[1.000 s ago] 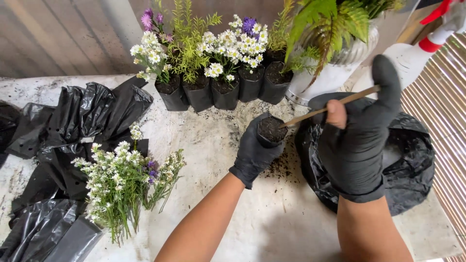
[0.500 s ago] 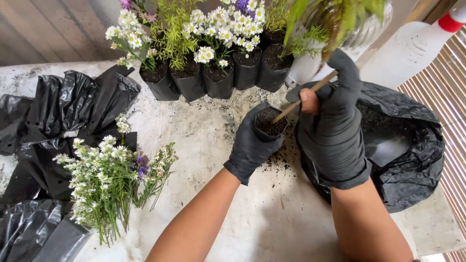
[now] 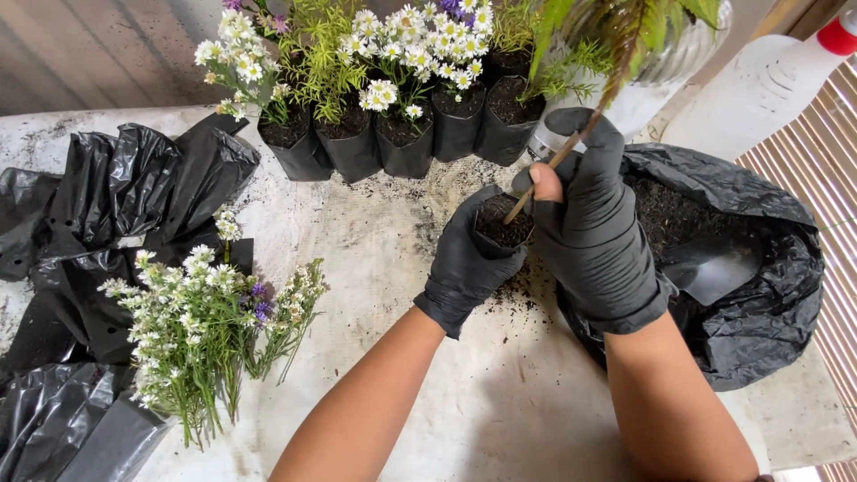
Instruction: The person fills black plastic nursery bags with soil using a small trowel and then plants white and purple flowers into the bags. They use a wooden stick to create holes in the soil before inserting the plants and then add more soil to secure them.
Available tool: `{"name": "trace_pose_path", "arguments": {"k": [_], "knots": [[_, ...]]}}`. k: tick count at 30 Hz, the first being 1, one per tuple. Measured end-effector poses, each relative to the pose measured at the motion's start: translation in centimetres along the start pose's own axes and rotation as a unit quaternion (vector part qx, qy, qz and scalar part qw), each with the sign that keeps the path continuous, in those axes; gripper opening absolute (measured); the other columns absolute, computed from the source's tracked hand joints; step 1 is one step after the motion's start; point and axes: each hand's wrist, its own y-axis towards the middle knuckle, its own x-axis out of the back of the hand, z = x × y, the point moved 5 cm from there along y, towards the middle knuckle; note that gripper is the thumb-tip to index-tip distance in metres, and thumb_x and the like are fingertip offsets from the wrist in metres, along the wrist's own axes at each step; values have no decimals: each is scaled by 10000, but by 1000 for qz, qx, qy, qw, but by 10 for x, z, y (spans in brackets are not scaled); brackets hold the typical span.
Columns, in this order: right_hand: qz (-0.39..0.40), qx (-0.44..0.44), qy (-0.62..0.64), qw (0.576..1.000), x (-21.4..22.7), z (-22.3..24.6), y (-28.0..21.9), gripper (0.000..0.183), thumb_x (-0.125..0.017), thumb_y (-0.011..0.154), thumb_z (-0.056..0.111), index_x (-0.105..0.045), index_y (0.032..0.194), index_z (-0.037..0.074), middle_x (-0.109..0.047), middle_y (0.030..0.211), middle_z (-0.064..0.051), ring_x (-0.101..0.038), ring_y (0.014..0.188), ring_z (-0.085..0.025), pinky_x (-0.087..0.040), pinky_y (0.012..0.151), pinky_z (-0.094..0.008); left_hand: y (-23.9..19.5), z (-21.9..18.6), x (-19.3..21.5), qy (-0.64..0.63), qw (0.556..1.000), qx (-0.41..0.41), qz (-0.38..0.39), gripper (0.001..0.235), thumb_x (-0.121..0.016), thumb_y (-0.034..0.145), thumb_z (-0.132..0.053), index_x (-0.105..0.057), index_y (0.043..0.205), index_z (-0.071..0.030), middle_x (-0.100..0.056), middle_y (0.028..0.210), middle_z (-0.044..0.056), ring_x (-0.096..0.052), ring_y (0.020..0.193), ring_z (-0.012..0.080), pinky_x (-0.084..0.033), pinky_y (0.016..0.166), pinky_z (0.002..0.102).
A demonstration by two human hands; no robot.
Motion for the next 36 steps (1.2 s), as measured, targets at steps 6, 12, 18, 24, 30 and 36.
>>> {"name": "trace_pose_path", "arguments": {"k": [6, 12, 18, 24, 30, 36], "knots": [[-21, -51, 19, 998, -4, -6, 3, 475, -541, 1137, 89, -343, 1568, 86, -608, 834, -41, -610, 696, -188, -483, 671, -349, -7, 7, 10, 59, 997, 29, -40, 825, -841, 679, -83, -490, 1425, -40, -665, 1314, 107, -638, 1190, 200, -500, 1088, 337], [-50, -52, 8, 997, -6, -12, 7, 491, -563, 1129, 45, -374, 1580, 89, -496, 744, -9, -492, 637, -155, -440, 661, -329, -7, 4, 10, 131, 990, 20, -40, 810, -822, 683, -127, -512, 1429, -68, -681, 1305, 92, -652, 1197, 216, -515, 1076, 357], [9, -46, -1, 999, -10, 8, 3, 439, -548, 1118, 159, -430, 1536, 100, -437, 690, 31, -437, 558, -129, -385, 581, -292, 6, -44, -12, 24, 998, -48, 42, 383, -713, 879, 1, -633, 1236, -111, -721, 1143, 33, -661, 1055, 174, -531, 940, 293], [55, 32, 22, 998, 3, 35, 2, 298, -547, 1099, 105, -511, 1388, 40, -622, 936, -76, -598, 741, -229, -500, 796, -333, 9, -17, -16, -277, 959, 38, 37, 221, -624, 1024, -323, -614, 910, -134, -599, 916, -32, -537, 844, 92, -468, 747, 244], [24, 133, -40, 990, 23, -21, -29, 881, -673, 1152, -14, -117, 1721, 365, -644, 1022, -71, -515, 765, -201, -509, 754, -375, 3, 37, 2, -85, 995, 45, -17, 689, -719, 686, 117, -523, 1323, -59, -689, 1182, 102, -658, 1030, 197, -579, 916, 294], [13, -184, -76, 980, 28, -27, 8, 262, -653, 1077, 60, -478, 1273, 54, -670, 874, -64, -643, 688, -223, -517, 552, -376, 1, -3, 0, 64, 998, -5, -16, 494, -703, 709, 18, -622, 1188, -71, -703, 1054, 23, -656, 968, 150, -548, 933, 260]]}}
